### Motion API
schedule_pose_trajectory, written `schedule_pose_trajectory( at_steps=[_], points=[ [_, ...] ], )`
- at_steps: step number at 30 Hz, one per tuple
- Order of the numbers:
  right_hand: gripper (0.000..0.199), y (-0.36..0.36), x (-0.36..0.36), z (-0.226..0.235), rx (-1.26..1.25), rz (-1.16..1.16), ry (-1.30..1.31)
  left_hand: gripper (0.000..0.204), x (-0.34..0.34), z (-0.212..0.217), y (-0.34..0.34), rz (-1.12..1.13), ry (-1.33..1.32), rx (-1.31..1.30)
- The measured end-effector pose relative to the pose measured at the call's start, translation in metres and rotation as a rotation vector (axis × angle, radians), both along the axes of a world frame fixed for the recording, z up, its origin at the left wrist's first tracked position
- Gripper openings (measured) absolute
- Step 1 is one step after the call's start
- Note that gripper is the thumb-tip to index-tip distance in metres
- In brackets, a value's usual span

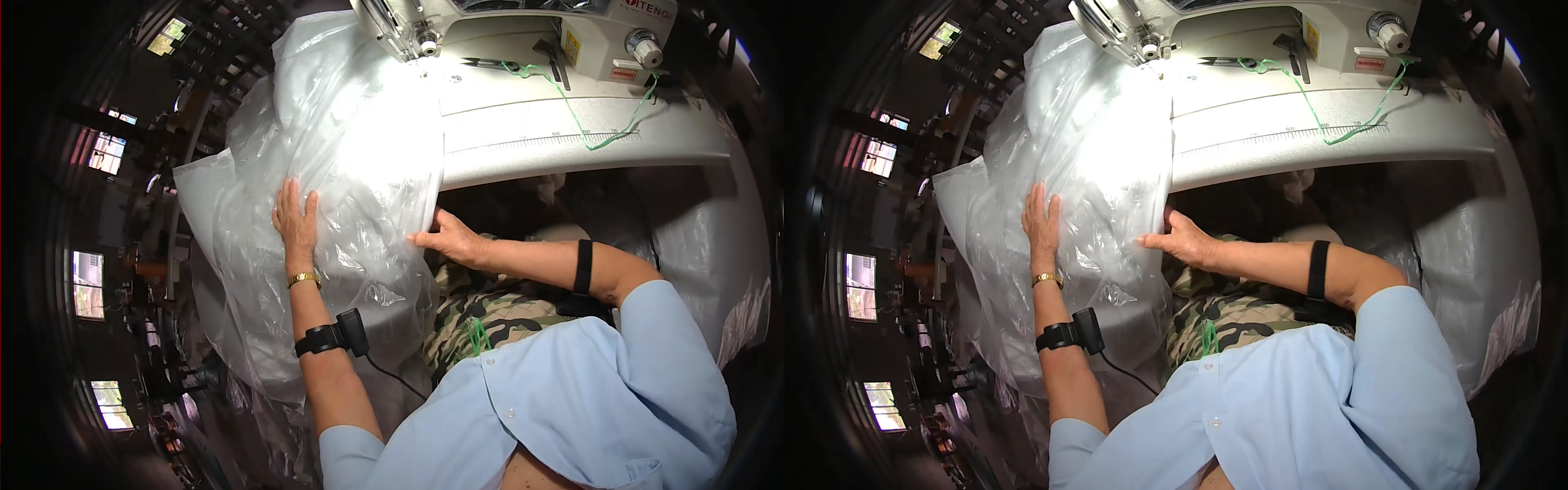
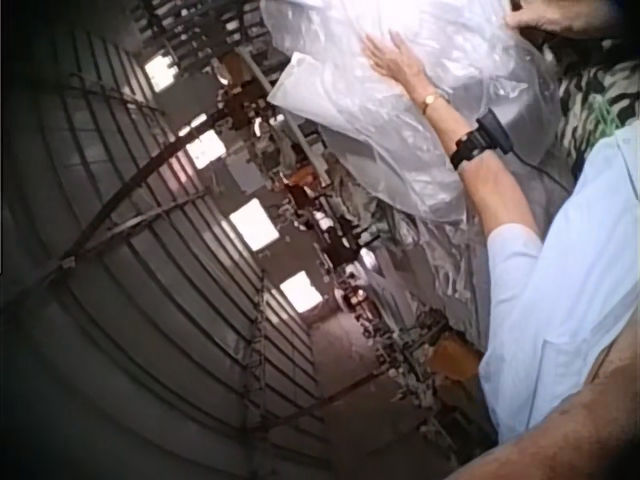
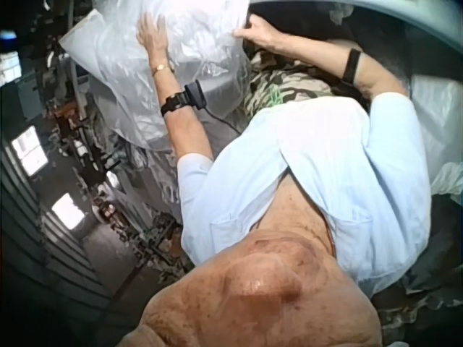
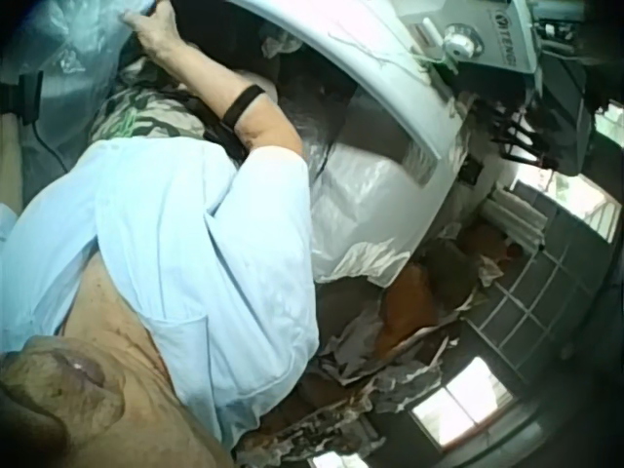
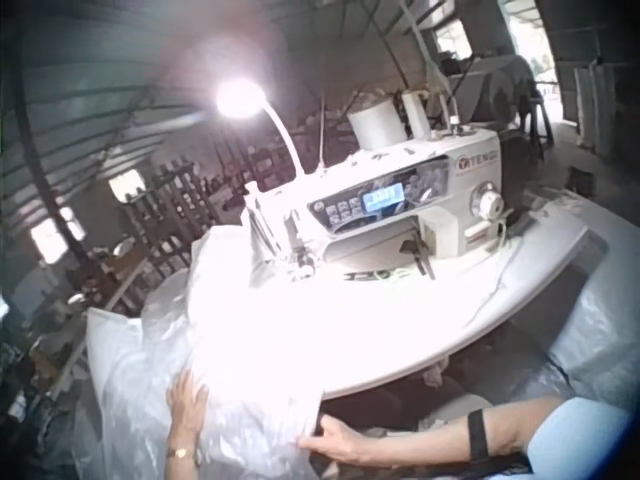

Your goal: The person folds the edges of a white plastic sheet and guides it through a sewing machine to stitch the seams. They repeatedly reposition and smooth the material by hand, aligning new sections to continue sewing along the edges.

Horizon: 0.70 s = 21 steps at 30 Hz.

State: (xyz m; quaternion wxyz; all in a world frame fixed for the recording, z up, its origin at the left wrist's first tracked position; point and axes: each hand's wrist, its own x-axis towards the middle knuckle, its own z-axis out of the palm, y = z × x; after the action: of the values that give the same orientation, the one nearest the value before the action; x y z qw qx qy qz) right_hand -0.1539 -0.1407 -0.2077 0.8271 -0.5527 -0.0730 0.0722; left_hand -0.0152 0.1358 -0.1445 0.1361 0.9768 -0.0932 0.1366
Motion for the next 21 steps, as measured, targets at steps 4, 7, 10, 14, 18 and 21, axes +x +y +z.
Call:
schedule_pose_trajectory(
  at_steps=[4, 7, 10, 14, 18, 21],
  points=[
    [0.054, -0.024, 0.026, -0.002, 0.024, 0.094, 0.292, 0.071, 0.001, 0.0, 0.0, 0.03, 0.032, 0.001],
    [0.046, -0.039, 0.017, -0.012, -0.028, 0.299, 0.101, 0.071, 0.001, -0.001, 0.0, 0.028, 0.02, 0.001],
    [0.043, -0.041, -0.015, -0.02, -0.078, 0.674, 0.153, 0.07, -0.001, 0.0, -0.001, 0.019, 0.011, -0.006],
    [0.05, -0.039, -0.022, -0.013, 0.053, 0.579, 0.304, 0.07, -0.002, 0.002, -0.002, 0.008, 0.005, -0.035],
    [0.053, -0.043, 0.007, -0.007, 0.349, 0.343, 0.119, 0.068, -0.002, 0.005, -0.003, 0.008, 0.028, -0.01],
    [0.048, -0.042, 0.015, -0.01, 0.365, 0.278, 0.132, 0.069, 0.0, 0.004, -0.002, 0.004, 0.028, -0.009]
  ],
)
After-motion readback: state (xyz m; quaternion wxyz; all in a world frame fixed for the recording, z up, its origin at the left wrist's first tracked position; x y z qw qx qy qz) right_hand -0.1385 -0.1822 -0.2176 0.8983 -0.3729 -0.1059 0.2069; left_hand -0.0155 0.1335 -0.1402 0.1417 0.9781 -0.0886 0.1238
